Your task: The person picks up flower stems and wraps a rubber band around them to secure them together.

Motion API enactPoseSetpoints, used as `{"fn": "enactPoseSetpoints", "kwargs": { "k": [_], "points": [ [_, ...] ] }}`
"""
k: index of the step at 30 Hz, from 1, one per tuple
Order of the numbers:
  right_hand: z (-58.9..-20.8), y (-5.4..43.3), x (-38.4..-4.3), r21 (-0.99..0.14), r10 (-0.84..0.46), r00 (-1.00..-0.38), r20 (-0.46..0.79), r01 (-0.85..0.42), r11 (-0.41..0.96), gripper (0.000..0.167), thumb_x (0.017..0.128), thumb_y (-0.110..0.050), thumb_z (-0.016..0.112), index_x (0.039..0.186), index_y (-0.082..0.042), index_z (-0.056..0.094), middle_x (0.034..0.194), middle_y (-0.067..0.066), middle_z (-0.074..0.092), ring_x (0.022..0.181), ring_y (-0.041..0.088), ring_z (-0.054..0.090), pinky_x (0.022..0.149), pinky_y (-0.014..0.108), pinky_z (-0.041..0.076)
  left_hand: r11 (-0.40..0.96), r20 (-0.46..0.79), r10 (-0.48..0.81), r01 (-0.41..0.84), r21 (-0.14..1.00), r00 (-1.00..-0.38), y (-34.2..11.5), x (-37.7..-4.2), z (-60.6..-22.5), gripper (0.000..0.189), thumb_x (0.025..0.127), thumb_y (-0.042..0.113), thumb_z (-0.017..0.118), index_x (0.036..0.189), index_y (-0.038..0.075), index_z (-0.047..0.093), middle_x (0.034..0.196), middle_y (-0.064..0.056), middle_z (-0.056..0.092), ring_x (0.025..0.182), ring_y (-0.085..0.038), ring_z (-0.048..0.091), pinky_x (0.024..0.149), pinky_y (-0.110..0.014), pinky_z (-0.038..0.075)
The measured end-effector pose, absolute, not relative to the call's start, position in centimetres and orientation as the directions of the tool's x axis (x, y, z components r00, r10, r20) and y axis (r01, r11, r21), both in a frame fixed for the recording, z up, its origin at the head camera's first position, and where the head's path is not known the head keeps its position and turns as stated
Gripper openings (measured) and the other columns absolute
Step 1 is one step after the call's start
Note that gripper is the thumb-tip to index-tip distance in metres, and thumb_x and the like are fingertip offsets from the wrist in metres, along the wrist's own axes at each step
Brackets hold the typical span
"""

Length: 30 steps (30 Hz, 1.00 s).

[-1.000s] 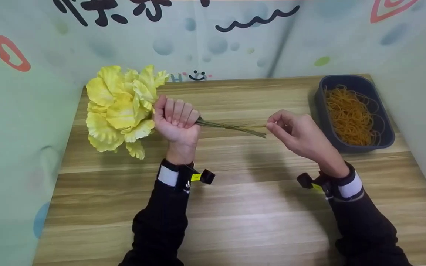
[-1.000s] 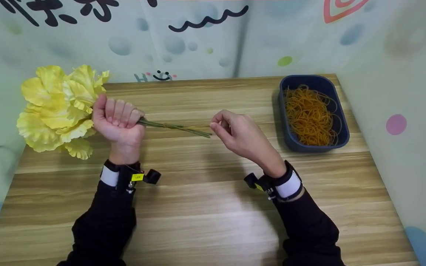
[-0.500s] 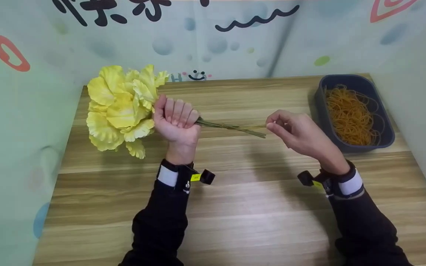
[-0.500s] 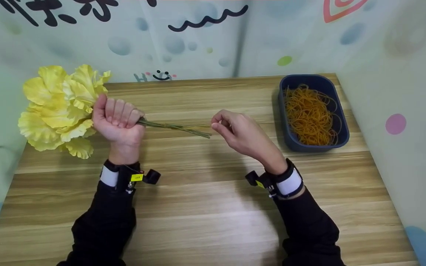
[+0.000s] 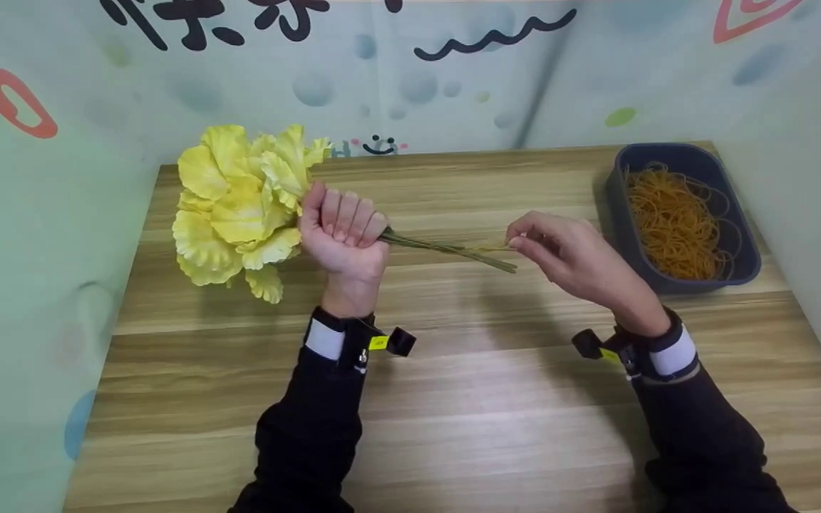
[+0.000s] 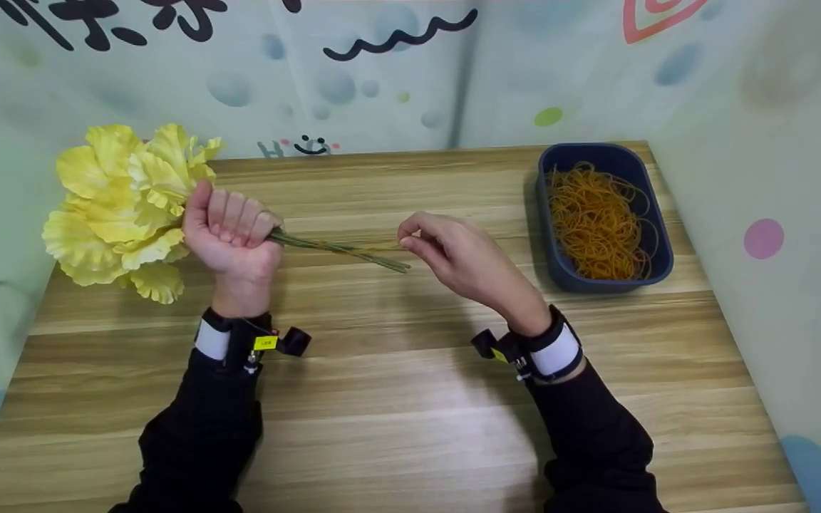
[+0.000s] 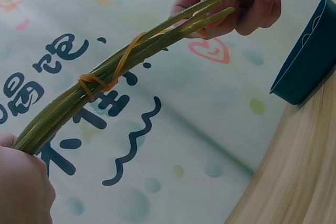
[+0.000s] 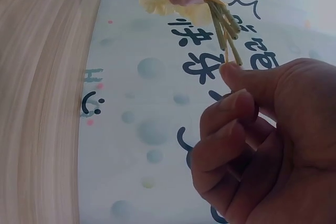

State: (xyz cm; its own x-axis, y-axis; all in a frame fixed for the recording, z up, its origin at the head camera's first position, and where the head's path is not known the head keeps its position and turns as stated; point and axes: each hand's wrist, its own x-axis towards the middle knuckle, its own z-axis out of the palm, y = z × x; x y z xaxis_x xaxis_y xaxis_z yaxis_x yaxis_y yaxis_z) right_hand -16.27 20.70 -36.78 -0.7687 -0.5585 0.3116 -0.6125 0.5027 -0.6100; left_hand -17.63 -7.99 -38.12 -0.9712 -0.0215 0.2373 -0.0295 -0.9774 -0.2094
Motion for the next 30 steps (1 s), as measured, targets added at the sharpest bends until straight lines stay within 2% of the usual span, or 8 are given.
{"fn": "enactPoseSetpoints", "kwargs": {
  "k": [6,13,18,24,30],
  "points": [
    [-36.8,20.6,-16.3,-0.588,-0.569,-0.726,0.386,-0.669,0.455,0.008,0.102,-0.011,0.061,0.103,-0.011,0.070,0.084,-0.006,0.063,0.061,0.008,0.048,0.056,0.022,0.039,-0.974,0.256,-0.003,-0.055,-0.218,-0.967,-7.9,-17.6,-38.3,0.050,0.104,0.029,0.025,0.054,0.021,0.021,0.044,0.008,0.019,0.040,-0.005,0.010,0.037,-0.019,0.008],
    [-36.8,20.8,-16.4,-0.616,-0.603,-0.690,0.401,-0.690,0.380,0.013,0.100,-0.005,0.063,0.106,-0.014,0.071,0.085,-0.008,0.064,0.056,0.006,0.051,0.052,0.020,0.041,-0.969,0.276,0.031,-0.096,-0.226,-0.961,-7.6,-17.6,-38.2,0.050,0.104,0.029,0.024,0.055,0.021,0.022,0.045,0.009,0.017,0.040,-0.005,0.011,0.037,-0.019,0.008],
    [-37.0,20.9,-16.6,-0.615,-0.636,-0.661,0.398,-0.707,0.349,0.016,0.097,-0.002,0.066,0.106,-0.013,0.071,0.088,-0.006,0.066,0.062,0.007,0.053,0.056,0.020,0.043,-0.961,0.309,0.076,-0.152,-0.232,-0.948,-7.5,-17.5,-38.2,0.047,0.100,0.024,0.034,0.055,0.022,0.022,0.046,0.010,0.017,0.040,-0.005,0.011,0.037,-0.020,0.008],
    [-37.1,20.1,-16.1,-0.556,-0.658,-0.611,0.440,-0.761,0.335,0.012,0.096,-0.004,0.068,0.104,-0.012,0.072,0.095,-0.003,0.071,0.077,0.009,0.061,0.068,0.020,0.047,-0.945,0.349,0.155,-0.242,-0.221,-0.924,-7.1,-17.5,-38.5,0.046,0.094,0.018,0.047,0.056,0.022,0.021,0.048,0.011,0.016,0.041,-0.005,0.012,0.038,-0.020,0.009],
    [-37.3,18.8,-14.9,-0.457,-0.678,-0.545,0.493,-0.826,0.331,0.008,0.096,-0.006,0.068,0.103,-0.009,0.071,0.094,0.000,0.073,0.078,0.008,0.066,0.068,0.021,0.053,-0.933,0.343,0.243,-0.315,-0.173,-0.908,-6.3,-17.3,-38.8,0.048,0.095,0.020,0.048,0.056,0.022,0.021,0.047,0.010,0.016,0.041,-0.006,0.011,0.039,-0.020,0.008]
  ]
}}
